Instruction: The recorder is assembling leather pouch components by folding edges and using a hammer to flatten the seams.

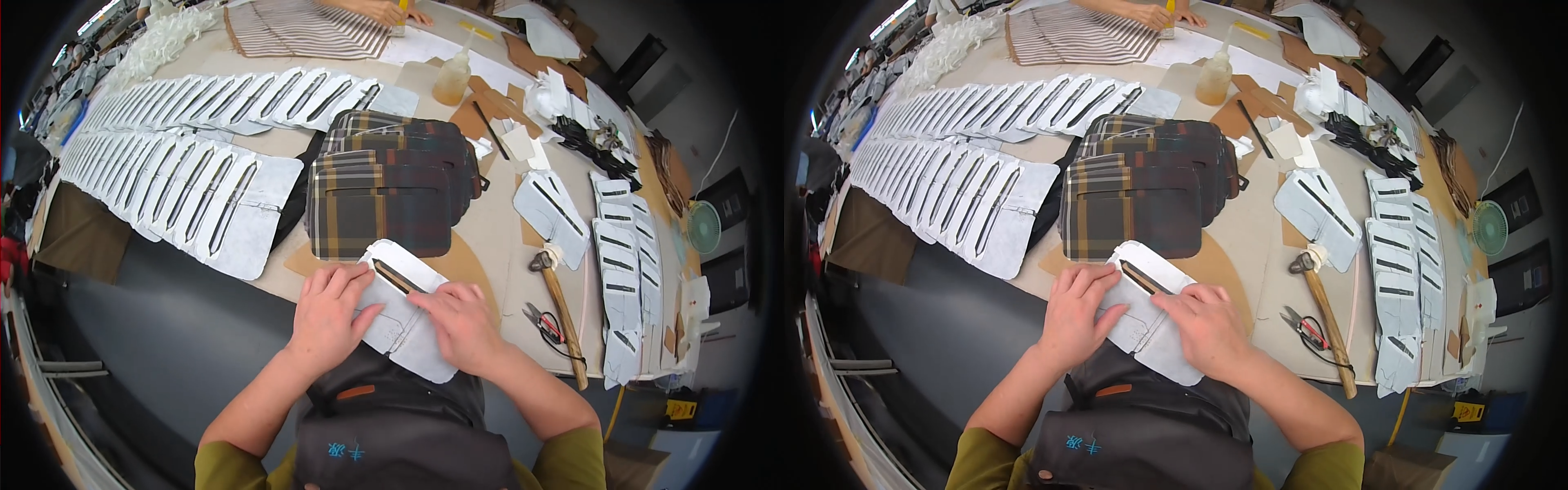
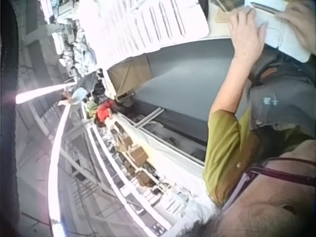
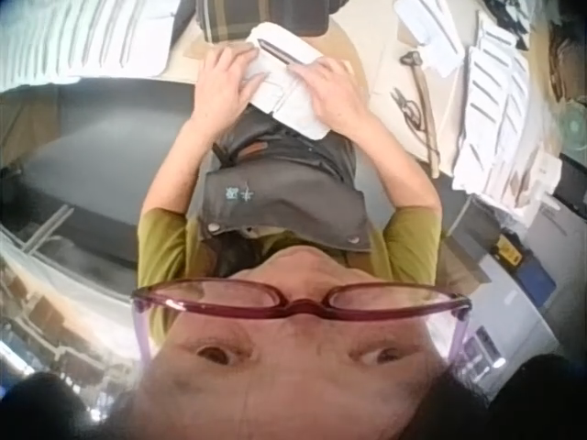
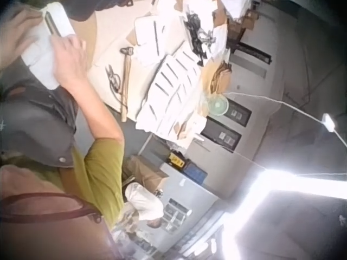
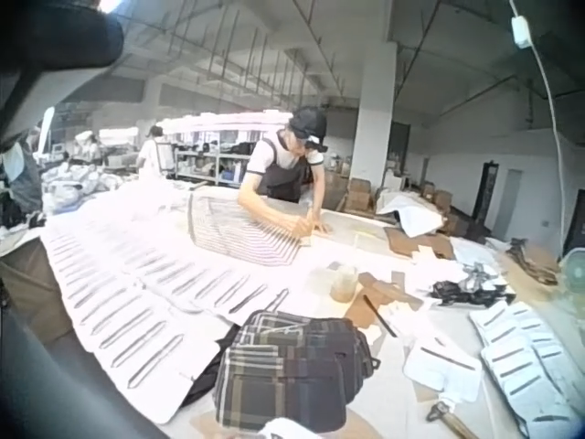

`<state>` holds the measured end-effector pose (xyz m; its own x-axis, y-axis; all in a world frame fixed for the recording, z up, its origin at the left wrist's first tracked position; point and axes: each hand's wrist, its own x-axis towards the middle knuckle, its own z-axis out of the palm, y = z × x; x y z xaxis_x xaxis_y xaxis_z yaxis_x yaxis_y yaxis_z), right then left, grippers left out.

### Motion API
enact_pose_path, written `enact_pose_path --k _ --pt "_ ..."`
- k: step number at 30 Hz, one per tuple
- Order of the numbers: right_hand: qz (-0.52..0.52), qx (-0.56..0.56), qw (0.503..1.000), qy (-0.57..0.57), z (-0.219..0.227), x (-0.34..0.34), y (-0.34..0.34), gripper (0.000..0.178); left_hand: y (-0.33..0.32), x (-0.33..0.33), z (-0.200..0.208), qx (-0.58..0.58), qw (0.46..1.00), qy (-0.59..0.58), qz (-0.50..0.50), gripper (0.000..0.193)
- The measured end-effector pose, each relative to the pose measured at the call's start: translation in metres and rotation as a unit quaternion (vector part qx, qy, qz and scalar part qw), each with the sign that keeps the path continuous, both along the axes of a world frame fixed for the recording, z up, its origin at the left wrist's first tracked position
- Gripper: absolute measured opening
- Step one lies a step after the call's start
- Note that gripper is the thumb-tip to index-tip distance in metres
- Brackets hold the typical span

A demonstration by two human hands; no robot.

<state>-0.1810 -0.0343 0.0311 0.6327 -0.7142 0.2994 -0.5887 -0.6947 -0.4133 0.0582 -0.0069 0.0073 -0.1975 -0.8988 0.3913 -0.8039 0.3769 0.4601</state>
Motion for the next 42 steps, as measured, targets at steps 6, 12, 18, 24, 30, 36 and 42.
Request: enact_pose_path --k 6,12,18,24,30,36,42 --pt "-0.014 0.068 0.991 -0.11 0.012 0.0 -0.029 0.036 0.058 0.022 -0.011 -0.055 0.994 0.091 -0.027 0.028" --pt "-0.096 0.159 0.982 -0.031 0.007 0.027 -0.059 0.043 0.074 -0.024 -0.046 0.425 0.804 0.414 -0.039 0.033" --pt "-0.077 0.408 0.898 -0.144 0.015 0.001 -0.059 0.04 0.059 -0.026 -0.005 0.437 0.78 0.442 -0.073 0.029" --pt "-0.109 0.496 0.75 -0.424 0.02 -0.035 -0.013 0.023 -0.012 0.01 0.077 0.168 0.971 0.17 -0.011 0.02" --pt "-0.145 0.499 0.659 -0.544 -0.002 -0.029 0.025 0.028 -0.058 -0.029 0.079 -0.127 0.983 0.099 -0.094 0.02" --pt "-0.24 0.606 0.753 -0.084 0.044 -0.094 0.014 0.029 -0.026 -0.005 0.017 0.016 0.997 0.033 -0.063 0.01" --pt "-0.094 0.236 0.959 -0.122 0.041 -0.03 -0.01 0.016 -0.019 0.001 0.0 -0.008 0.993 0.082 -0.084 0.017"
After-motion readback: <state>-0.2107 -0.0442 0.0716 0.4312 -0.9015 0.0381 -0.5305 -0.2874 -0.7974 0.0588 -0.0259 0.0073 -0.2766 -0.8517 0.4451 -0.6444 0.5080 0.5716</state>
